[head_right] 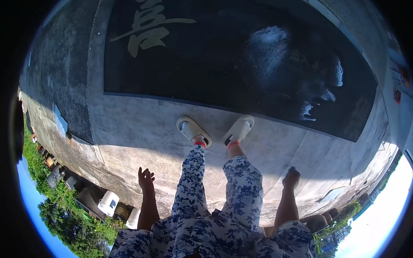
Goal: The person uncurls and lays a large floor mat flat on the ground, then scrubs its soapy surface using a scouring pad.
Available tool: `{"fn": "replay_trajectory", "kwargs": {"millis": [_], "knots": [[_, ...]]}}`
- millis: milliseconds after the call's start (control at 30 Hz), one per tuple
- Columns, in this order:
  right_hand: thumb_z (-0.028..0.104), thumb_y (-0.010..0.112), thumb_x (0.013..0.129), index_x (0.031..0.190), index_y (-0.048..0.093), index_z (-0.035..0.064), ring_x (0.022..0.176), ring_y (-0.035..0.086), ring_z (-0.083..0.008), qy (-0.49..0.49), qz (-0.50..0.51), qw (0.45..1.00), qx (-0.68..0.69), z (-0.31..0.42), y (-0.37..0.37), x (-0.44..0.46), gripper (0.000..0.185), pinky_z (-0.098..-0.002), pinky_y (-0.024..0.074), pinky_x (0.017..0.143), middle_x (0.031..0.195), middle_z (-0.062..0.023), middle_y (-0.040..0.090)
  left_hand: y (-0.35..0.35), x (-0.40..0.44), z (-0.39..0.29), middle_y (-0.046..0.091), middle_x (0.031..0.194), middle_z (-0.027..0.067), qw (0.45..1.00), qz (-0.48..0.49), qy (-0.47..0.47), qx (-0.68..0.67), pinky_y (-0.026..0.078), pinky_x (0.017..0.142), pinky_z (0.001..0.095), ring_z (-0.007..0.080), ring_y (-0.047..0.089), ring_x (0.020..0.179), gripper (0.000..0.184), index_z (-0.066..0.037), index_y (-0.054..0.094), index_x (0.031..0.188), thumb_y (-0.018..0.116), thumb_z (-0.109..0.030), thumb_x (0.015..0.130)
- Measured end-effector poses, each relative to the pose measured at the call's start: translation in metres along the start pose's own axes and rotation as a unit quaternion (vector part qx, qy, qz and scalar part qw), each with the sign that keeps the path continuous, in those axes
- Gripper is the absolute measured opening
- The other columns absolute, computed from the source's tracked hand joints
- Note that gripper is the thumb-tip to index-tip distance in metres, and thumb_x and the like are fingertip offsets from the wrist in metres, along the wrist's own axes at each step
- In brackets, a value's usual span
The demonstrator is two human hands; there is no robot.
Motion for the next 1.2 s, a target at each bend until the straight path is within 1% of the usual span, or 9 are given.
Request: {"fn": "replay_trajectory", "kwargs": {"millis": [100, 267, 367, 633, 867, 967, 1067, 1167, 1200], "knots": [[0.040, 0.067, 0.085, 0.104, 0.059, 0.0092, 0.067, 0.059, -0.0156, 0.057, 0.053, 0.996, 0.033, 0.067, 0.036, -0.018, 0.037, -0.0342, 0.0479, 0.052, 0.086, -0.0056, 0.064, -0.006, -0.001, -0.025, 0.056, 0.124, 0.0104, 1.000, -0.019, -0.021, -0.006, 0.051, 0.075, 0.0352, 0.0249, 0.063, 0.096, 0.060, -0.009, 0.023, 0.149, 0.050, -0.011, 0.095], [0.029, 0.064, 0.081, 0.113, 0.058, 0.0089, 0.096, 0.061, -0.0337, -0.147, 0.029, 0.989, -0.008, 0.105, 0.123, 0.022, 0.039, -0.0435, 0.0482, 0.083, 0.106, -0.0169, 0.063, -0.004, 0.022, -0.056, 0.056, 0.123, 0.0125, 0.999, -0.039, -0.031, 0.019, 0.050, 0.076, 0.0372, 0.0248, 0.061, 0.097, 0.062, -0.008, 0.023, 0.149, 0.051, -0.012, 0.094], [0.025, 0.067, 0.079, 0.121, 0.056, 0.0085, 0.106, 0.059, -0.0329, -0.125, 0.030, 0.992, 0.008, 0.181, 0.161, 0.034, 0.046, -0.0411, 0.0457, 0.092, 0.113, -0.0167, 0.062, 0.040, 0.111, -0.058, 0.051, 0.132, 0.0178, 0.977, -0.020, 0.086, 0.194, 0.049, 0.087, 0.0405, 0.0291, 0.056, 0.111, 0.063, -0.006, 0.029, 0.146, 0.057, -0.010, 0.090], [0.033, 0.060, 0.084, 0.128, 0.050, 0.0093, 0.116, 0.052, -0.0357, -0.177, -0.029, 0.984, 0.006, 0.306, 0.293, 0.156, 0.050, -0.0445, 0.0420, 0.098, 0.123, -0.0184, 0.054, 0.339, 0.249, -0.219, 0.022, 0.151, 0.0202, 0.743, 0.013, 0.483, 0.463, 0.032, 0.110, 0.0488, 0.0396, 0.025, 0.139, 0.083, -0.006, 0.024, 0.146, 0.071, -0.031, 0.082], [0.029, 0.057, 0.090, 0.133, 0.049, 0.0157, 0.117, 0.046, -0.0311, -0.041, -0.133, 0.990, -0.004, 0.404, 0.379, 0.198, 0.046, -0.0449, 0.0385, 0.101, 0.133, -0.0105, 0.047, 0.507, 0.274, -0.248, -0.009, 0.156, 0.0198, 0.652, 0.058, 0.455, 0.604, 0.011, 0.109, 0.0685, 0.0419, -0.006, 0.144, 0.106, -0.011, 0.002, 0.152, 0.057, -0.068, 0.080], [0.018, 0.060, 0.087, 0.126, 0.054, 0.0193, 0.114, 0.044, -0.0300, -0.278, -0.099, 0.949, -0.110, 0.445, 0.424, 0.115, 0.039, -0.0443, 0.0346, 0.099, 0.123, -0.0060, 0.051, 0.515, 0.289, -0.231, -0.014, 0.154, 0.0225, 0.659, 0.043, 0.490, 0.570, 0.003, 0.106, 0.0723, 0.0449, -0.012, 0.142, 0.112, -0.009, -0.002, 0.151, 0.058, -0.069, 0.079], [0.014, 0.066, 0.079, 0.119, 0.059, 0.0239, 0.105, 0.046, -0.0278, -0.568, 0.020, 0.818, -0.085, 0.454, 0.469, 0.018, 0.042, -0.0447, 0.0379, 0.094, 0.113, -0.0037, 0.051, 0.509, 0.296, -0.230, -0.018, 0.154, 0.0226, 0.669, 0.069, 0.474, 0.568, 0.000, 0.105, 0.0734, 0.0450, -0.018, 0.141, 0.116, -0.008, -0.007, 0.150, 0.059, -0.070, 0.077], [0.015, 0.065, 0.080, 0.116, 0.061, 0.0236, 0.100, 0.051, -0.0265, -0.806, 0.065, 0.580, -0.094, 0.465, 0.497, 0.003, 0.037, -0.0391, 0.0454, 0.087, 0.111, -0.0023, 0.052, 0.511, 0.292, -0.235, -0.020, 0.153, 0.0223, 0.667, 0.092, 0.457, 0.582, -0.001, 0.105, 0.0730, 0.0447, -0.020, 0.140, 0.120, -0.010, -0.013, 0.149, 0.059, -0.071, 0.076], [0.015, 0.064, 0.081, 0.114, 0.061, 0.0232, 0.098, 0.052, -0.0261, -0.786, 0.032, 0.612, -0.086, 0.480, 0.491, 0.030, 0.034, -0.0381, 0.0463, 0.085, 0.110, -0.0018, 0.052, 0.511, 0.294, -0.235, -0.022, 0.153, 0.0219, 0.667, 0.102, 0.427, 0.602, -0.002, 0.105, 0.0727, 0.0444, -0.022, 0.140, 0.123, -0.011, -0.017, 0.149, 0.060, -0.072, 0.075]]}}
Point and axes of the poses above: each hand's wrist, its own x-axis towards the middle knuckle, its own y-axis out of the palm, z = x × y, the point moved 2 cm from there along x, towards the middle knuckle
